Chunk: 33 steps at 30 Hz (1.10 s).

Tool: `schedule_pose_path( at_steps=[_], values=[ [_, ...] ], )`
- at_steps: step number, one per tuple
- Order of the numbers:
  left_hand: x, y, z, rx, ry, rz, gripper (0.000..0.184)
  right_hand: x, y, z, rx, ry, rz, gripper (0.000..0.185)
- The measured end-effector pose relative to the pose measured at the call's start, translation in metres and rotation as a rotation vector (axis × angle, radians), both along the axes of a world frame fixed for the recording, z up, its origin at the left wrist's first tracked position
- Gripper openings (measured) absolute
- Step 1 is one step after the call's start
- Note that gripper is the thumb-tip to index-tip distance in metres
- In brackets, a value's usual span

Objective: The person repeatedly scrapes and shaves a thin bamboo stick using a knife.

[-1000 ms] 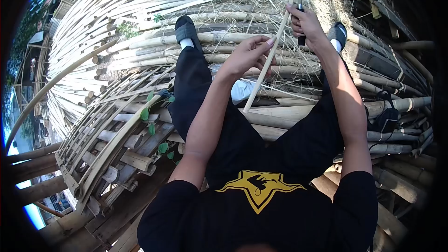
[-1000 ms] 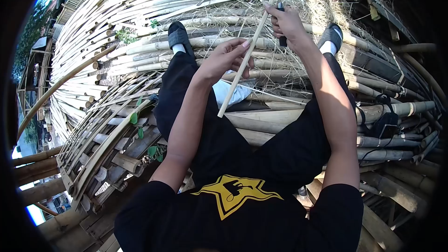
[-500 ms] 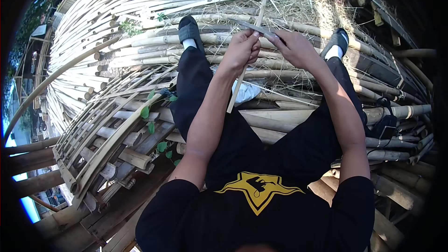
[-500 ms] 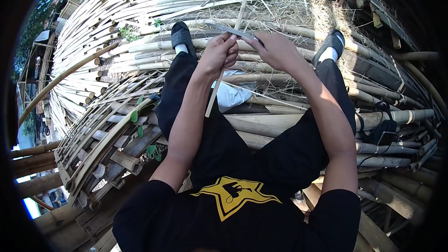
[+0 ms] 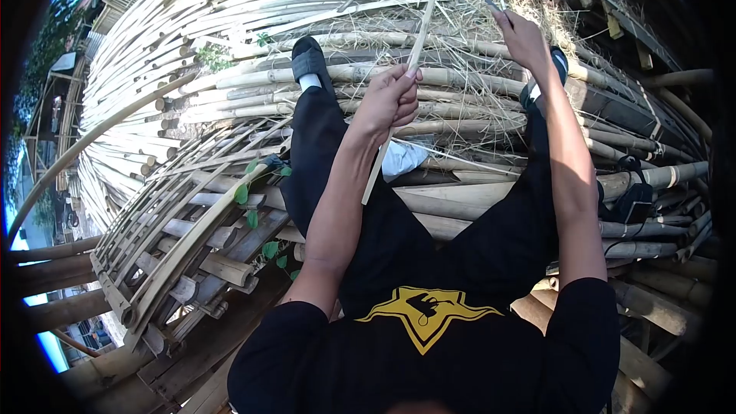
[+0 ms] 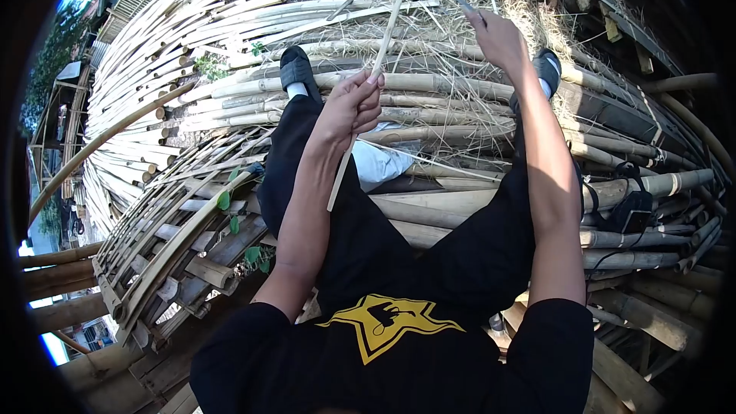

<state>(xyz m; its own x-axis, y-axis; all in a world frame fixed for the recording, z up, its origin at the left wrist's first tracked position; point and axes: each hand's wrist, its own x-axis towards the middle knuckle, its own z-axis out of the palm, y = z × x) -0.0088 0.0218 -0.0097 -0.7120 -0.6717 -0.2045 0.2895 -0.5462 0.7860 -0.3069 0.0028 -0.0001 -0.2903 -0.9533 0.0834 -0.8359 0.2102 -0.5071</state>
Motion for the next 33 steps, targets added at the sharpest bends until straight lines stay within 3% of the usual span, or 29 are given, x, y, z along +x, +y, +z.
schedule_pose_path(
  at_steps=[2, 4, 6, 8, 11, 14, 19, 24, 26, 30, 33],
  values=[
    [0.003, 0.004, 0.008, -0.032, -0.028, 0.017, 0.019, -0.04, -0.002, 0.005, -0.182, 0.16, -0.159, 0.057],
    [0.0, -0.001, 0.008, -0.046, -0.034, 0.024, 0.019, -0.035, 0.003, 0.014, -0.369, -0.055, -0.229, 0.055],
    [-0.005, 0.002, 0.01, -0.117, -0.146, 0.015, 0.019, -0.012, 0.008, 0.017, -0.18, -0.588, -0.195, 0.051],
    [-0.013, 0.009, 0.005, -0.134, -0.141, -0.032, 0.021, 0.026, 0.018, 0.024, -0.053, -0.843, -0.097, 0.045],
    [-0.023, 0.013, 0.0, -0.226, -0.171, -0.225, 0.024, 0.045, 0.014, 0.007, 0.0, -0.909, -0.075, 0.038],
    [-0.03, 0.016, -0.001, -0.211, -0.202, -0.24, 0.025, 0.052, 0.011, -0.004, -0.074, -1.018, -0.084, 0.03],
    [-0.04, 0.016, 0.001, -0.13, -0.141, -0.091, 0.033, 0.072, 0.026, 0.001, 0.035, -1.132, 0.015, 0.024],
    [-0.035, 0.006, -0.01, -0.126, -0.126, -0.035, 0.027, 0.071, 0.029, -0.004, 0.16, -0.832, 0.17, 0.038],
    [-0.033, 0.004, -0.011, -0.152, -0.182, 0.027, 0.025, 0.073, 0.033, -0.004, -0.052, -0.316, 0.349, 0.05],
    [-0.03, -0.001, -0.016, -0.268, -0.321, 0.198, 0.023, 0.083, 0.045, 0.008, 0.107, -0.069, 0.458, 0.051],
    [-0.027, -0.005, -0.026, -0.403, -0.396, 0.271, 0.022, 0.082, 0.042, 0.0, 0.104, -0.038, 0.493, 0.047]
  ],
)
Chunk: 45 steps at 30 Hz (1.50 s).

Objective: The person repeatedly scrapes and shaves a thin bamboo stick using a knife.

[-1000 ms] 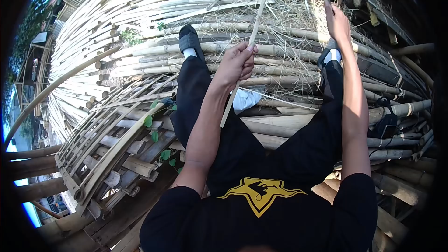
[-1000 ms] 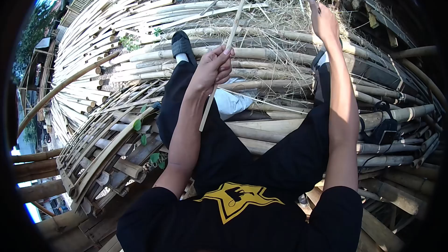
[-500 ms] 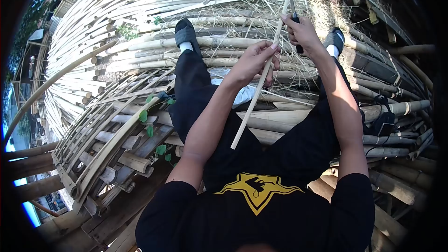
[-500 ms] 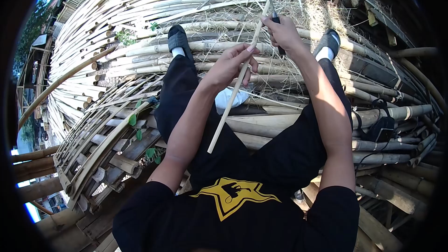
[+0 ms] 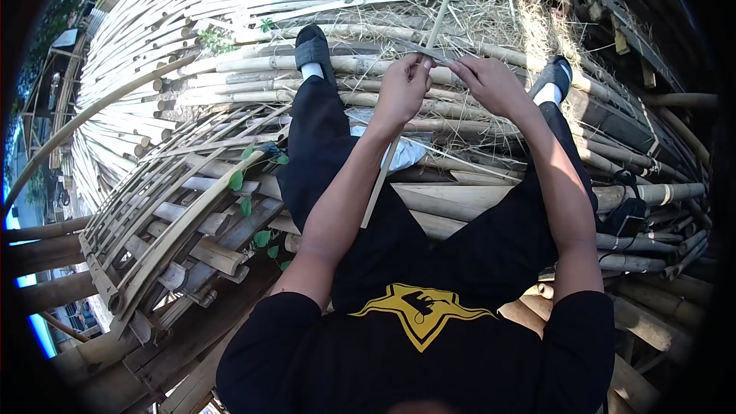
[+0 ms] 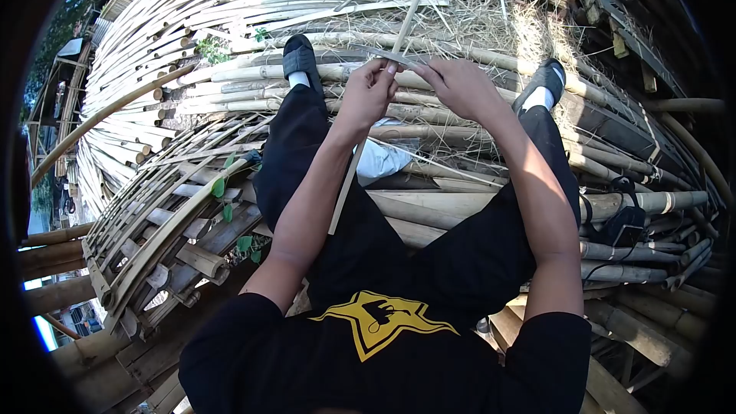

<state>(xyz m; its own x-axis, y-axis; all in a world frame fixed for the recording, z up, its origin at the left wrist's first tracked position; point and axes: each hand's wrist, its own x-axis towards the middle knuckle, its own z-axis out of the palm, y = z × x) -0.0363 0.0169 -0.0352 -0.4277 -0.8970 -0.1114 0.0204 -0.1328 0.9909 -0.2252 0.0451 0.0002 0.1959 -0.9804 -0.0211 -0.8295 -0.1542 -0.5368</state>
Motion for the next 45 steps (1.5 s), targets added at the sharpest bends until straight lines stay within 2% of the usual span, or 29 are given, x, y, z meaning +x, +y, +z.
schedule_pose_path(
  at_steps=[2, 8, 10, 11, 12, 13, 15, 17, 19, 20, 21, 26, 31, 35, 36, 38, 39, 41, 43, 45],
  values=[
    [-0.002, 0.0, -0.002, -0.154, -0.087, 0.091, 0.021, -0.001, -0.002, -0.003, -0.015, 0.016, 0.0, 0.045],
    [0.003, -0.001, -0.005, -0.104, -0.076, 0.083, 0.02, -0.007, -0.012, -0.016, -0.096, 0.038, 0.025, 0.043],
    [0.011, 0.008, 0.002, -0.028, -0.028, 0.071, 0.02, -0.021, -0.023, -0.023, -0.152, 0.047, -0.213, 0.047],
    [0.013, 0.01, 0.008, 0.033, 0.022, 0.05, 0.02, -0.056, -0.04, -0.031, -0.127, 0.129, -0.322, 0.048],
    [0.017, 0.013, 0.011, -0.056, 0.0, 0.01, 0.02, -0.095, -0.049, -0.04, -0.099, 0.208, -0.434, 0.05],
    [0.02, 0.016, 0.013, -0.063, -0.003, 0.006, 0.02, -0.114, -0.046, -0.023, -0.008, 0.271, -0.515, 0.054],
    [0.019, 0.009, 0.019, 0.126, 0.077, -0.038, 0.02, -0.128, -0.05, -0.019, -0.156, 0.105, -0.604, 0.057],
    [0.017, 0.004, 0.021, 0.183, 0.152, -0.032, 0.024, -0.102, -0.047, -0.016, -0.241, -0.18, -0.511, 0.054],
    [0.013, 0.002, 0.022, 0.217, 0.213, -0.035, 0.025, -0.07, -0.047, -0.018, -0.038, -0.316, -0.315, 0.051],
    [0.011, 0.003, 0.024, 0.23, 0.209, -0.018, 0.024, -0.055, -0.045, -0.023, -0.038, -0.271, -0.211, 0.051],
    [0.01, 0.003, 0.025, 0.225, 0.208, -0.02, 0.024, -0.031, -0.034, -0.009, -0.152, -0.144, -0.134, 0.056],
    [0.011, 0.005, 0.03, 0.261, 0.245, -0.073, 0.023, -0.001, -0.015, -0.009, -0.109, -0.152, 0.002, 0.048],
    [0.012, 0.009, 0.028, 0.295, 0.297, -0.097, 0.02, -0.004, -0.014, -0.005, -0.12, -0.06, -0.02, 0.046],
    [0.006, 0.009, 0.021, 0.299, 0.225, -0.052, 0.02, -0.02, -0.024, -0.016, -0.088, 0.087, -0.018, 0.048],
    [0.003, 0.008, 0.019, 0.297, 0.219, -0.034, 0.019, -0.023, -0.027, -0.022, -0.186, 0.1, -0.013, 0.052],
    [0.014, 0.016, 0.021, 0.324, 0.257, -0.077, 0.018, -0.051, -0.045, -0.038, -0.172, 0.096, -0.257, 0.054],
    [0.018, 0.017, 0.025, 0.335, 0.293, -0.131, 0.017, -0.084, -0.049, -0.032, -0.111, 0.203, -0.446, 0.056],
    [0.022, 0.021, 0.028, 0.281, 0.26, -0.127, 0.017, -0.137, -0.051, -0.018, 0.028, 0.372, -0.576, 0.056],
    [0.023, 0.013, 0.03, 0.267, 0.246, -0.105, 0.017, -0.138, -0.045, -0.016, -0.195, 0.202, -0.625, 0.054],
    [0.018, 0.009, 0.027, 0.226, 0.195, -0.075, 0.019, -0.106, -0.037, -0.003, -0.148, 0.06, -0.577, 0.059]
  ],
)
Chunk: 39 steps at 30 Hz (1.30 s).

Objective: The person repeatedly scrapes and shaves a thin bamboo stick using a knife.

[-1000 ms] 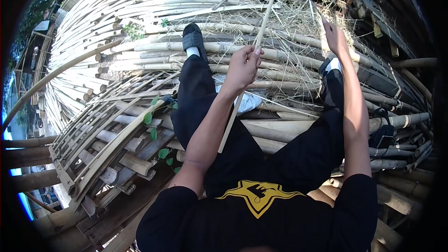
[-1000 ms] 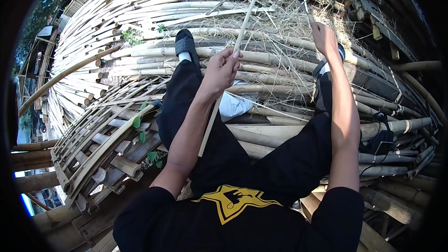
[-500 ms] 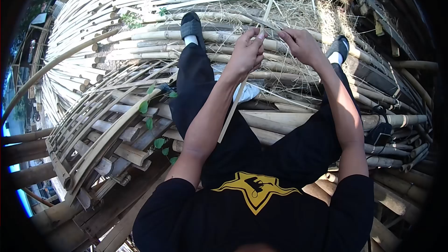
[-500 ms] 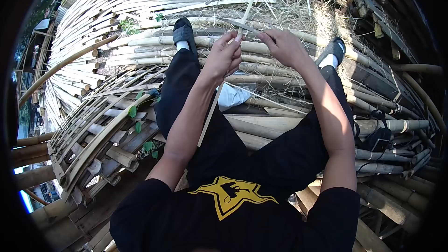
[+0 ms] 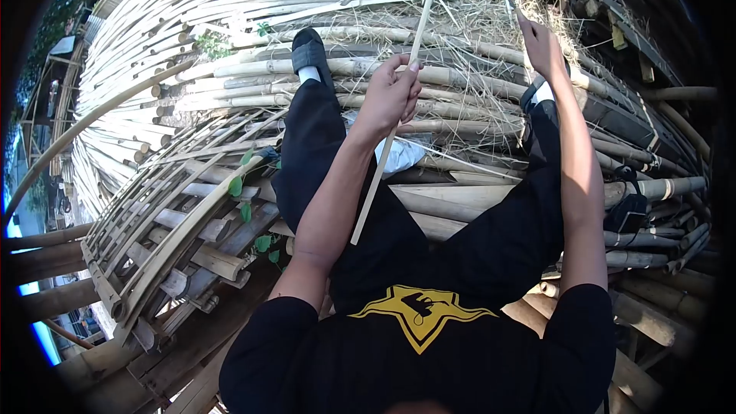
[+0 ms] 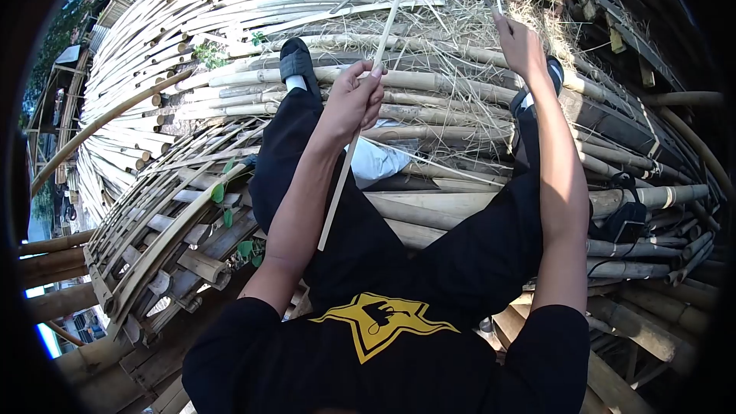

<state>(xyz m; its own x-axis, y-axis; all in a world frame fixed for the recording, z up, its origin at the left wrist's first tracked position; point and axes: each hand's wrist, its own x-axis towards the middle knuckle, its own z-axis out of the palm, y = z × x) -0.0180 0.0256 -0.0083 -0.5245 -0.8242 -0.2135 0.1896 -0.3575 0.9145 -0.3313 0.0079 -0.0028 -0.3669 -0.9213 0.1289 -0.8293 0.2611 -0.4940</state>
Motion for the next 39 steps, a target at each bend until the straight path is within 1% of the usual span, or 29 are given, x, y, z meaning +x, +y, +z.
schedule_pose_path(
  at_steps=[1, 2, 3, 4, 5, 6, 8, 9, 10, 12, 13, 15, 18, 22, 24, 25, 27, 28, 30, 34, 36, 37, 39],
  values=[
    [-0.002, -0.003, -0.007, 0.002, 0.023, -0.005, 0.021, 0.012, -0.003, -0.004, 0.008, -0.133, 0.125, 0.065],
    [-0.003, -0.005, -0.009, -0.006, 0.017, -0.008, 0.021, 0.027, -0.003, -0.008, 0.084, -0.155, 0.181, 0.069],
    [-0.005, -0.005, -0.012, -0.029, -0.013, -0.013, 0.022, 0.048, 0.001, -0.009, 0.027, -0.138, 0.247, 0.07],
    [-0.007, -0.004, -0.015, -0.048, -0.041, -0.019, 0.023, 0.063, 0.002, -0.008, 0.094, -0.116, 0.366, 0.068],
    [-0.007, -0.005, -0.018, -0.054, -0.05, -0.033, 0.024, 0.079, 0.009, 0.0, 0.133, -0.129, 0.426, 0.061],
    [-0.008, -0.006, -0.017, -0.059, -0.055, -0.036, 0.024, 0.088, 0.013, 0.001, 0.128, -0.134, 0.424, 0.061],
    [-0.011, -0.007, -0.015, -0.069, -0.096, -0.056, 0.026, 0.098, 0.02, -0.002, 0.145, -0.071, 0.552, 0.054],
    [-0.012, -0.007, -0.013, -0.081, -0.099, -0.059, 0.029, 0.099, 0.022, -0.004, 0.101, -0.023, 0.546, 0.05],
    [-0.014, -0.006, -0.011, -0.078, -0.096, -0.061, 0.029, 0.098, 0.023, -0.006, 0.104, -0.021, 0.545, 0.05],
    [-0.018, -0.003, -0.007, -0.074, -0.16, -0.061, 0.032, 0.096, 0.022, -0.011, 0.203, -0.064, 0.446, 0.046],
    [-0.019, -0.003, -0.007, -0.073, -0.156, -0.059, 0.032, 0.094, 0.019, -0.012, 0.205, -0.061, 0.447, 0.046],
    [-0.02, -0.004, -0.007, -0.098, -0.231, -0.049, 0.032, 0.092, 0.013, -0.012, 0.327, 0.02, 0.369, 0.037],
    [-0.022, -0.005, -0.004, -0.139, -0.199, -0.06, 0.026, 0.095, 0.015, -0.009, 0.35, 0.065, 0.3, 0.034],
    [-0.027, -0.005, -0.016, -0.159, -0.226, -0.029, 0.025, 0.106, 0.021, -0.008, 0.323, 0.085, 0.308, 0.035],
    [-0.03, -0.003, -0.019, -0.372, -0.351, 0.056, 0.021, 0.113, 0.025, -0.006, 0.266, 0.085, 0.331, 0.034],
    [-0.03, -0.002, -0.022, -0.373, -0.353, 0.052, 0.021, 0.113, 0.025, -0.007, 0.265, 0.082, 0.328, 0.034],
    [-0.033, 0.001, -0.026, -0.641, -0.459, 0.125, 0.019, 0.112, 0.025, -0.012, 0.22, 0.098, 0.348, 0.03],
    [-0.035, 0.003, -0.027, -0.641, -0.458, 0.119, 0.019, 0.111, 0.025, -0.017, 0.221, 0.096, 0.342, 0.03],
    [-0.037, 0.008, -0.027, -0.626, -0.374, 0.151, 0.018, 0.109, 0.025, -0.024, 0.187, 0.117, 0.322, 0.025],
    [-0.036, 0.004, -0.03, -0.614, -0.412, 0.132, 0.019, 0.102, 0.017, -0.024, 0.184, 0.108, 0.305, 0.023],
    [-0.034, 0.003, -0.027, -0.445, -0.368, 0.089, 0.02, 0.095, 0.01, -0.029, 0.141, 0.185, 0.316, 0.024],
    [-0.033, 0.004, -0.021, -0.349, -0.308, 0.071, 0.021, 0.087, 0.0, -0.035, 0.22, 0.171, 0.133, 0.025],
    [-0.03, 0.015, -0.022, -0.357, -0.264, 0.029, 0.022, 0.027, -0.014, -0.039, 0.229, 0.064, -0.147, 0.028]
  ],
)
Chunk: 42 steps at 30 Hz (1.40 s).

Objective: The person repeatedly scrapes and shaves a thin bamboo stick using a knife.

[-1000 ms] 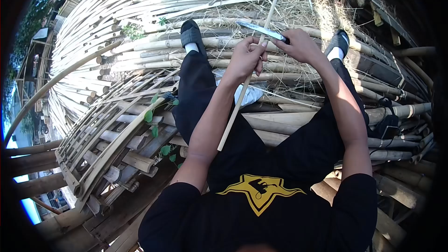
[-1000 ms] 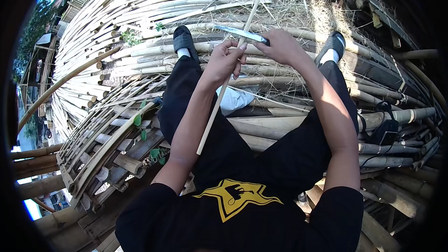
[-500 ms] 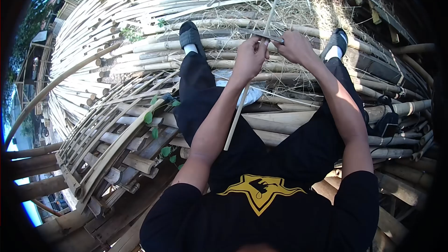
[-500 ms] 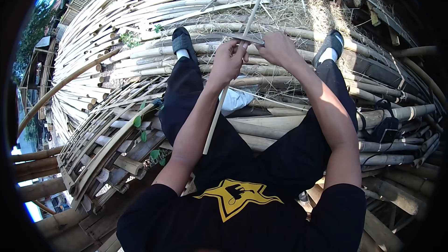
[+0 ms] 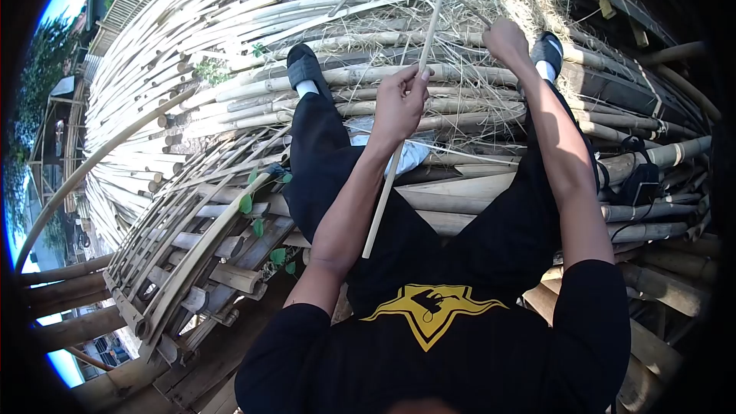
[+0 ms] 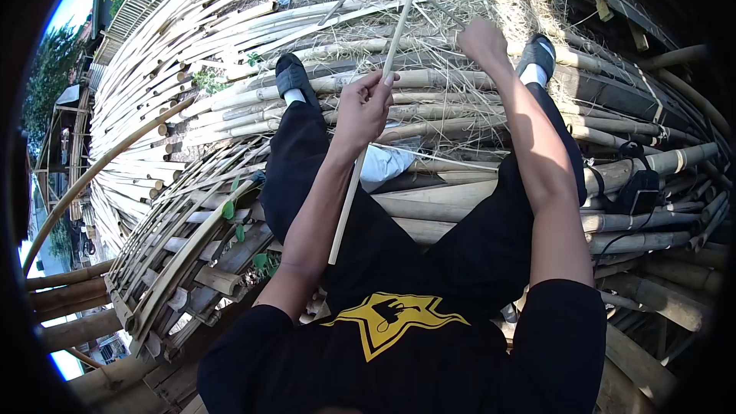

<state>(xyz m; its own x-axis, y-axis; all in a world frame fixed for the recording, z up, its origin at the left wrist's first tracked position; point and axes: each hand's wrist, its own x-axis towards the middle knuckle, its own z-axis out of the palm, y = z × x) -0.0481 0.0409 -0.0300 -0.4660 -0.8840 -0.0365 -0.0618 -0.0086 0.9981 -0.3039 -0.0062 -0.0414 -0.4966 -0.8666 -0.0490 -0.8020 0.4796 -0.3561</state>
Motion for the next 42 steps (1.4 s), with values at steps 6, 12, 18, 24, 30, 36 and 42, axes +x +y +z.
schedule_pose_path(
  at_steps=[6, 12, 18, 24, 30, 36, 42],
  values=[
    [0.004, -0.014, 0.014, 0.254, 0.17, -0.076, 0.031, -0.011, 0.001, 0.014, -0.08, -0.079, 0.057, 0.035],
    [0.009, -0.022, 0.004, 0.36, 0.304, -0.102, 0.033, 0.076, 0.031, 0.016, 0.09, -0.075, 0.432, 0.029],
    [0.009, -0.019, 0.004, 0.338, 0.318, -0.16, 0.028, 0.086, 0.039, 0.018, 0.023, -0.052, 0.481, 0.027],
    [0.009, -0.008, 0.008, 0.38, 0.359, -0.171, 0.026, 0.054, 0.024, 0.023, 0.026, 0.003, 0.229, 0.028],
    [0.011, -0.014, 0.016, 0.377, 0.343, -0.157, 0.027, -0.016, 0.008, 0.014, -0.106, 0.05, -0.03, 0.031],
    [0.009, -0.019, 0.012, 0.367, 0.244, -0.006, 0.027, 0.076, 0.028, 0.031, 0.103, -0.108, 0.501, 0.033],
    [0.01, -0.009, 0.003, 0.368, 0.331, -0.142, 0.025, 0.083, 0.036, 0.013, 0.02, -0.064, 0.535, 0.027]
  ],
)
